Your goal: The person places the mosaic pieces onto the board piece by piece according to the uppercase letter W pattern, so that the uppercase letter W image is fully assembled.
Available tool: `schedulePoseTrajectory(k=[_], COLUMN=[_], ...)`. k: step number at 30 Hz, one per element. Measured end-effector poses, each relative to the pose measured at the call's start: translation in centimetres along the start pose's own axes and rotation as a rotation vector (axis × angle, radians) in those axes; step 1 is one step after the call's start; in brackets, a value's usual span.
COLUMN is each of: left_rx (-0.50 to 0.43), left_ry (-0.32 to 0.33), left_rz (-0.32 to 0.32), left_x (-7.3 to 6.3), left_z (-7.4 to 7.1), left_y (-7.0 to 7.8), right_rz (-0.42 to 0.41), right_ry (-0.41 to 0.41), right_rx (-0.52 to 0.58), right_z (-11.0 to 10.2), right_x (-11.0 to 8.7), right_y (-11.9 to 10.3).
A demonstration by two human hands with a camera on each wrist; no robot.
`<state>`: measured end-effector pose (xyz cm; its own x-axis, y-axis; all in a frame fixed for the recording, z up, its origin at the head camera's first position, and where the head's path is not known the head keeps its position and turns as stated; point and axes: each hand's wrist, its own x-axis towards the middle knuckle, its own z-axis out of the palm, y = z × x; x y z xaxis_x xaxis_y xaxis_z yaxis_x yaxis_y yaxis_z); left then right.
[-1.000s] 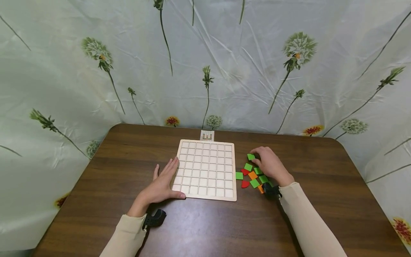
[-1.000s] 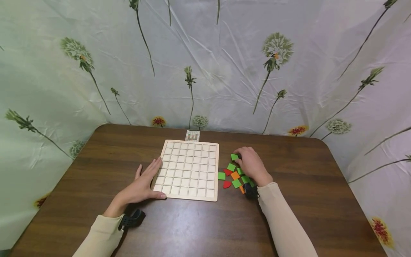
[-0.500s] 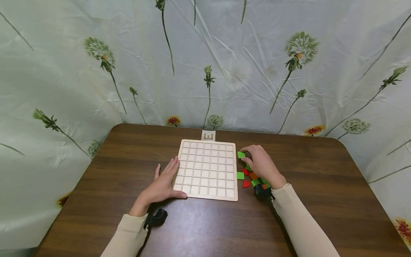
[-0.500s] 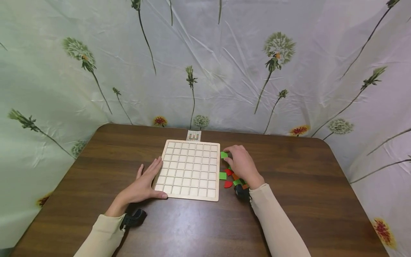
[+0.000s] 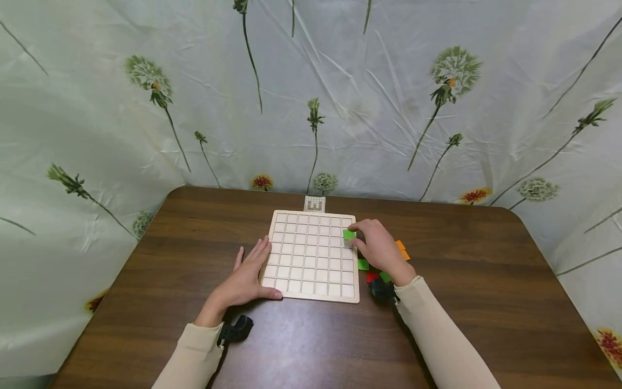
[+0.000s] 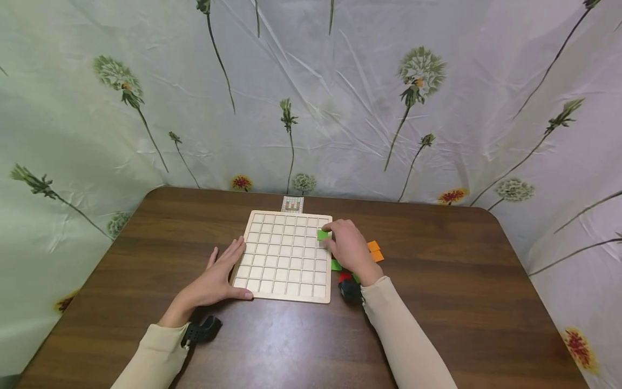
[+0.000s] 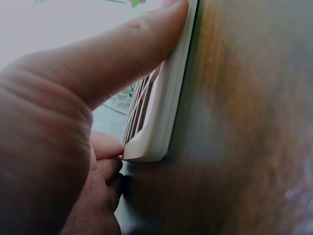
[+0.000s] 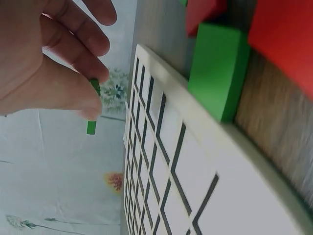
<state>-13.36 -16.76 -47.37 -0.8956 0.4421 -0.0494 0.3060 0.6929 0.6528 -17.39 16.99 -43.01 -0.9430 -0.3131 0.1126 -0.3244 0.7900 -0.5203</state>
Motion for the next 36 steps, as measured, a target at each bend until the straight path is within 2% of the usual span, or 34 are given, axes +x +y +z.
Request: schedulePoseTrajectory(k=[6,22,36], left_rx=[-0.007,-0.001,-0.009], left_ry=[0.001,0.009,0.010], left_rz=[0.010,0.007,0.011], left_x=[0.0,-0.3,0.0], left_z=[0.1,0.2,0.2], left_y=[0.0,-0.2,-0.1], right_rz=[0.005,0.042,0.082], right_ry=[-0.032,-0.085,-0.062], right_rx=[0.024,-0.055,-0.056], right_z=[0.5,2.3,2.5], right_x=[0.2,1.5,1.9], right_y=[-0.8,-1.9,-2.3])
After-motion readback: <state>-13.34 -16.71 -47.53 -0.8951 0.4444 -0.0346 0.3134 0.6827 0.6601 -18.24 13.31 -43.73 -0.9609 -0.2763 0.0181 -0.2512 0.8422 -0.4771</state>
